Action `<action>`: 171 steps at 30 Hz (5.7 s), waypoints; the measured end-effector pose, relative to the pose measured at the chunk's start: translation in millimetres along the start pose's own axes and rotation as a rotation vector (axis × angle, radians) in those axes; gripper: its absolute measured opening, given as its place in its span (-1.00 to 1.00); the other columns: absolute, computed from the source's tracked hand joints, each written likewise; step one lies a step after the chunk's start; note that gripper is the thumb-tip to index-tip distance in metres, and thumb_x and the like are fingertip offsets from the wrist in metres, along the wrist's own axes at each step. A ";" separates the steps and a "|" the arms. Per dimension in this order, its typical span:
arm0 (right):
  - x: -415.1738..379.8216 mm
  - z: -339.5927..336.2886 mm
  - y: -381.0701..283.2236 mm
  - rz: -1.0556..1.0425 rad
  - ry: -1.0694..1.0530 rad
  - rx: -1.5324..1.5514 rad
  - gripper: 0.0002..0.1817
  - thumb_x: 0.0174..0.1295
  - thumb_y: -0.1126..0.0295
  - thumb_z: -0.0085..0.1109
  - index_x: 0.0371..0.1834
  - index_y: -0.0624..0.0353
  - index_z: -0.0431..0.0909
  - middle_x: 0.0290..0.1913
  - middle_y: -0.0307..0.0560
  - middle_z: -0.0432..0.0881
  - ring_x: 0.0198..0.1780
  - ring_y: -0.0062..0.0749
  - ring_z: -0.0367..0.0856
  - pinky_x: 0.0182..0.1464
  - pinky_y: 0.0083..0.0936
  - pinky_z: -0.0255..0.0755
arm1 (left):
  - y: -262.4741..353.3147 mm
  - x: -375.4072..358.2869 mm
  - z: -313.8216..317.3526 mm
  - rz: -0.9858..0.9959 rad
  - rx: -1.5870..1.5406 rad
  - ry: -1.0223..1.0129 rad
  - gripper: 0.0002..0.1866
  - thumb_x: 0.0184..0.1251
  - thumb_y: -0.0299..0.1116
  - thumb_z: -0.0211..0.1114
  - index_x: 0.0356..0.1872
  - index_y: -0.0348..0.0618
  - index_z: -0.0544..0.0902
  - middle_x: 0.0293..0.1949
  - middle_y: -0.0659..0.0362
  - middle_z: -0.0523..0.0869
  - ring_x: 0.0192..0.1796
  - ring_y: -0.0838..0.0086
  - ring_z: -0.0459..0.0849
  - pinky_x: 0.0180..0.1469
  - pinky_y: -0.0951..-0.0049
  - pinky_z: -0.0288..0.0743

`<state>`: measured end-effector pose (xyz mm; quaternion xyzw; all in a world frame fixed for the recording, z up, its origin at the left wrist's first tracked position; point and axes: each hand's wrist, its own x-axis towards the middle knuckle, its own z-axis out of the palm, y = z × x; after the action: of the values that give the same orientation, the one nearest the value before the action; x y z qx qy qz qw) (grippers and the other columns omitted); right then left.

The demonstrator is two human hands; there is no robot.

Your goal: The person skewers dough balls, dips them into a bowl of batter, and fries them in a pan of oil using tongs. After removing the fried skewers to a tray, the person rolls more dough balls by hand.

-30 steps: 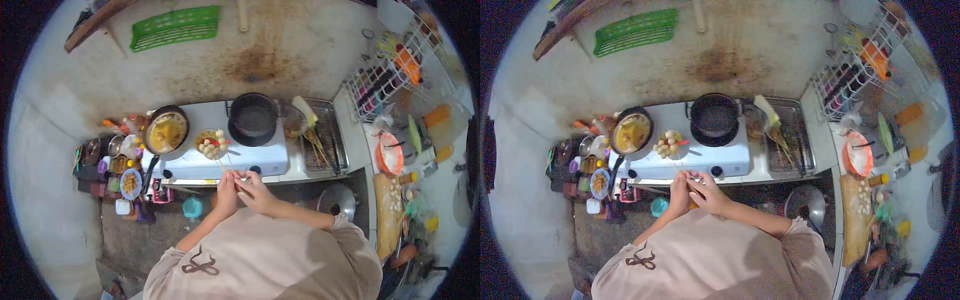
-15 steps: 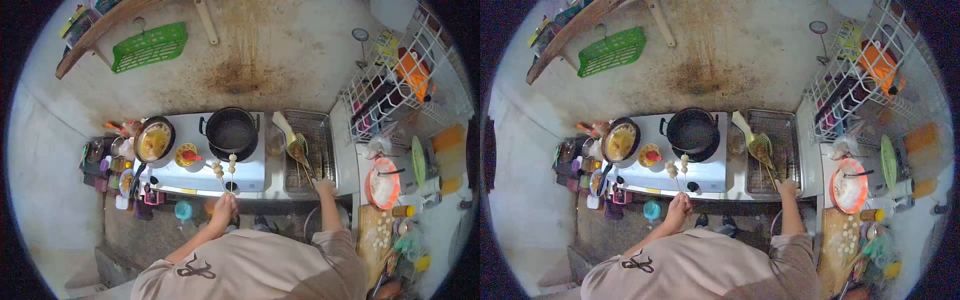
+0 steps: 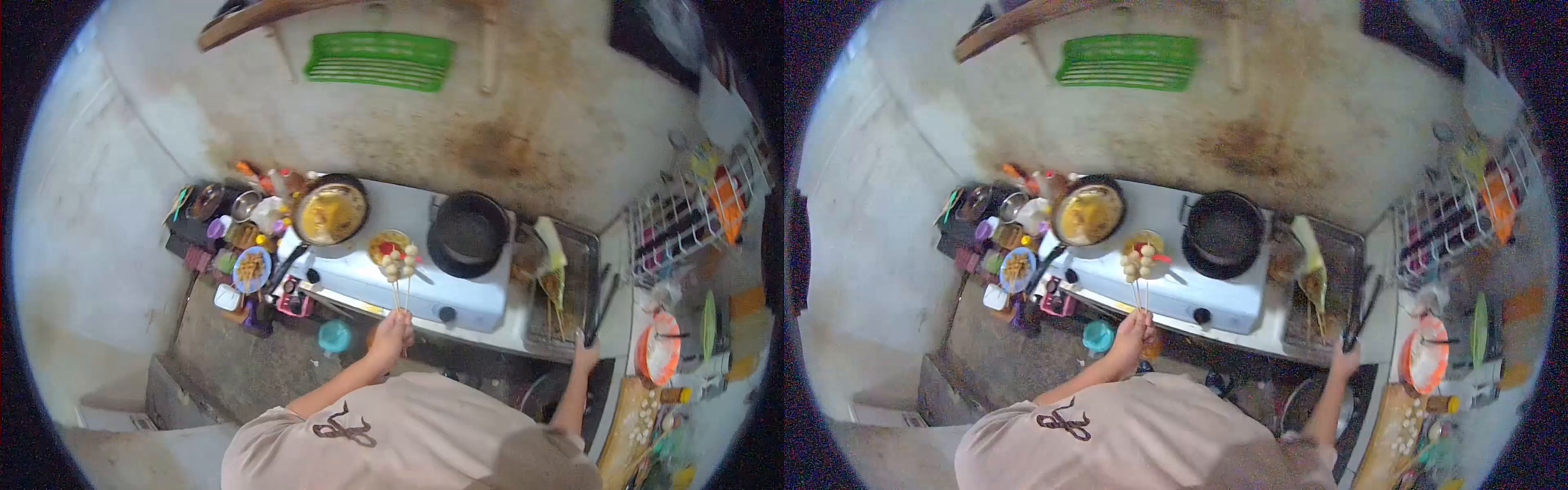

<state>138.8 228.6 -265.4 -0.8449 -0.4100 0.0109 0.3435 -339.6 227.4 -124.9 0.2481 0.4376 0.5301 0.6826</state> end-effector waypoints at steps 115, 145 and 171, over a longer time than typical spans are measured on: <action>5.4 -27.1 -18.1 0.133 -0.313 -0.359 -0.38 -0.06 0.05 0.17 -0.06 0.34 0.35 -0.11 0.17 0.46 -0.07 -0.03 0.43 -0.07 -0.26 0.35 | -19.9 -46.6 24.1 0.048 0.390 0.301 -0.83 0.32 -0.26 -0.11 -0.29 -0.06 0.43 -0.67 0.37 0.33 -0.74 0.73 0.17 -0.74 0.69 0.05; -4.2 -8.6 -1.2 0.133 -0.198 -0.416 -0.36 -0.13 0.05 0.25 -0.02 0.18 0.31 -0.16 0.14 0.50 -0.12 -0.01 0.47 -0.15 -0.21 0.40 | -34.0 -36.0 24.9 -0.029 0.299 0.240 -0.88 0.28 -0.25 -0.03 -0.31 0.00 0.43 -0.68 0.40 0.33 -0.77 0.72 0.15 -0.74 0.69 0.01; -275.1 109.3 -461.6 0.139 -1.391 0.893 -0.81 0.04 0.46 0.13 -0.29 0.30 0.47 -0.42 -0.17 0.52 -0.41 -0.50 0.50 -0.42 -0.54 0.46 | 36.9 -1.6 -140.9 0.105 0.154 0.247 -0.75 0.33 -0.24 -0.14 -0.30 -0.14 0.47 -0.63 0.28 0.47 -0.75 0.69 0.26 -0.75 0.67 0.10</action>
<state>-392.8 295.9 -149.3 -0.4527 -0.4328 0.7139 0.3132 -479.6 219.9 -164.4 0.2550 0.5441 0.5565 0.5738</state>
